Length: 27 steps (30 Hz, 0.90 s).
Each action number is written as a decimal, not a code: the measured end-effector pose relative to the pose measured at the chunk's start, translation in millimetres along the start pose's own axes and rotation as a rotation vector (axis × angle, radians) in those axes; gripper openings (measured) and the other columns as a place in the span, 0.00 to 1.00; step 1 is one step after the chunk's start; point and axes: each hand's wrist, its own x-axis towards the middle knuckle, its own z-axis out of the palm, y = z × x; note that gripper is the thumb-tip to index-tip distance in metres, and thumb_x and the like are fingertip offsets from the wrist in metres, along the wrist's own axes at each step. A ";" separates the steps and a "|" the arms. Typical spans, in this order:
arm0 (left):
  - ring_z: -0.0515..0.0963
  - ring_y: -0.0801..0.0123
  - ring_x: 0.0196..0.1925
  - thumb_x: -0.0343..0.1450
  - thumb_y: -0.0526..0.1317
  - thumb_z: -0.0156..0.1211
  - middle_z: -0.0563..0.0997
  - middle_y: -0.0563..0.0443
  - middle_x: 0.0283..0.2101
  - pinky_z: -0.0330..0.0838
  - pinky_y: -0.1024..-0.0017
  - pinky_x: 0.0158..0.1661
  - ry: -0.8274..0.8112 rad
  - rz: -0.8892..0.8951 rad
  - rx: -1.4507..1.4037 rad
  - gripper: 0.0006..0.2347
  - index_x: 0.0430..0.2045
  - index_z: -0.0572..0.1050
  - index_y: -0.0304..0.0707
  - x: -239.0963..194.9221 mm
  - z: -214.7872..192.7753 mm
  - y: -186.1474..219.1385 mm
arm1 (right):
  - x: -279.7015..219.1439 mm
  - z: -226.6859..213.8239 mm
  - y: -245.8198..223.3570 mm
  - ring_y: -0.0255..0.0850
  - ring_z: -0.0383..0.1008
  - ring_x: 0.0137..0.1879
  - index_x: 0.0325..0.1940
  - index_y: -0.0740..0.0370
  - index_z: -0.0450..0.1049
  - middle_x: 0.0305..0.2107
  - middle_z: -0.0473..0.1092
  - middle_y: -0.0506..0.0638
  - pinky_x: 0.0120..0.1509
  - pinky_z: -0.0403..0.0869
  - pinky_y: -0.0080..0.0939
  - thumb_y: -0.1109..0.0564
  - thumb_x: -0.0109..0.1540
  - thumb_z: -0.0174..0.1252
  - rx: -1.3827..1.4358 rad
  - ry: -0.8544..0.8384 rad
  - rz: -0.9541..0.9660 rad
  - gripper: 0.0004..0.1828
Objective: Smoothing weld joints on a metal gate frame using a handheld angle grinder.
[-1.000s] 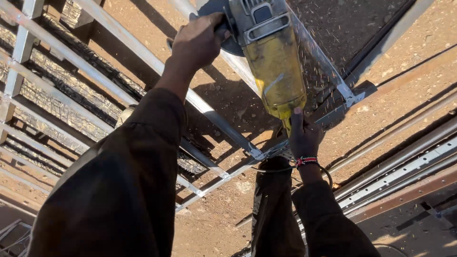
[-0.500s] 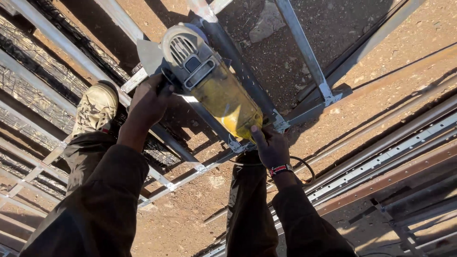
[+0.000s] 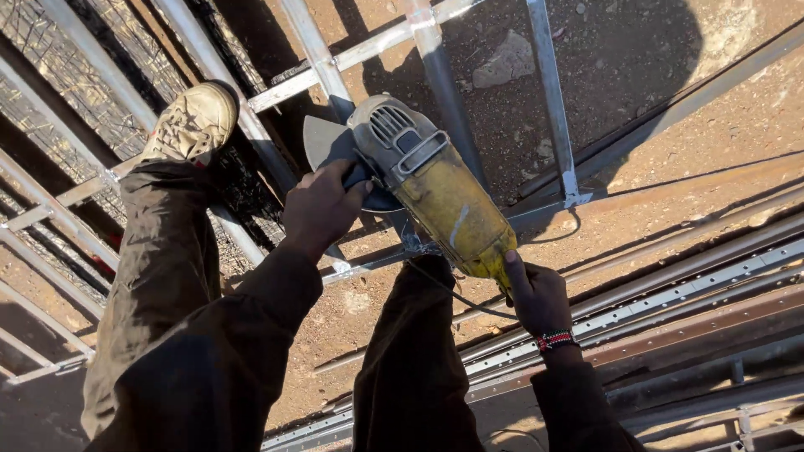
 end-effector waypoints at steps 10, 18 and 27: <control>0.83 0.39 0.40 0.69 0.56 0.61 0.84 0.40 0.36 0.74 0.48 0.42 0.157 -0.137 -0.094 0.15 0.35 0.78 0.47 -70.4 98.7 -12.7 | -60.8 -34.8 34.2 0.44 0.74 0.23 0.21 0.71 0.81 0.15 0.76 0.59 0.26 0.64 0.41 0.32 0.65 0.43 -0.088 -0.153 0.081 0.41; 0.81 0.44 0.44 0.73 0.55 0.55 0.83 0.44 0.39 0.70 0.49 0.45 0.073 -0.092 -0.224 0.15 0.38 0.75 0.45 -87.2 144.5 -49.1 | -92.4 -23.3 25.0 0.47 0.79 0.24 0.34 0.72 0.87 0.21 0.81 0.63 0.25 0.71 0.42 0.36 0.65 0.45 -0.220 -0.129 0.225 0.38; 0.81 0.39 0.48 0.71 0.57 0.51 0.84 0.39 0.43 0.71 0.45 0.47 -0.078 -0.260 -0.610 0.17 0.47 0.76 0.52 -121.1 148.5 -203.6 | -108.5 61.6 -56.2 0.39 0.73 0.23 0.27 0.61 0.81 0.15 0.74 0.51 0.31 0.67 0.39 0.31 0.58 0.52 -0.757 -0.216 0.132 0.31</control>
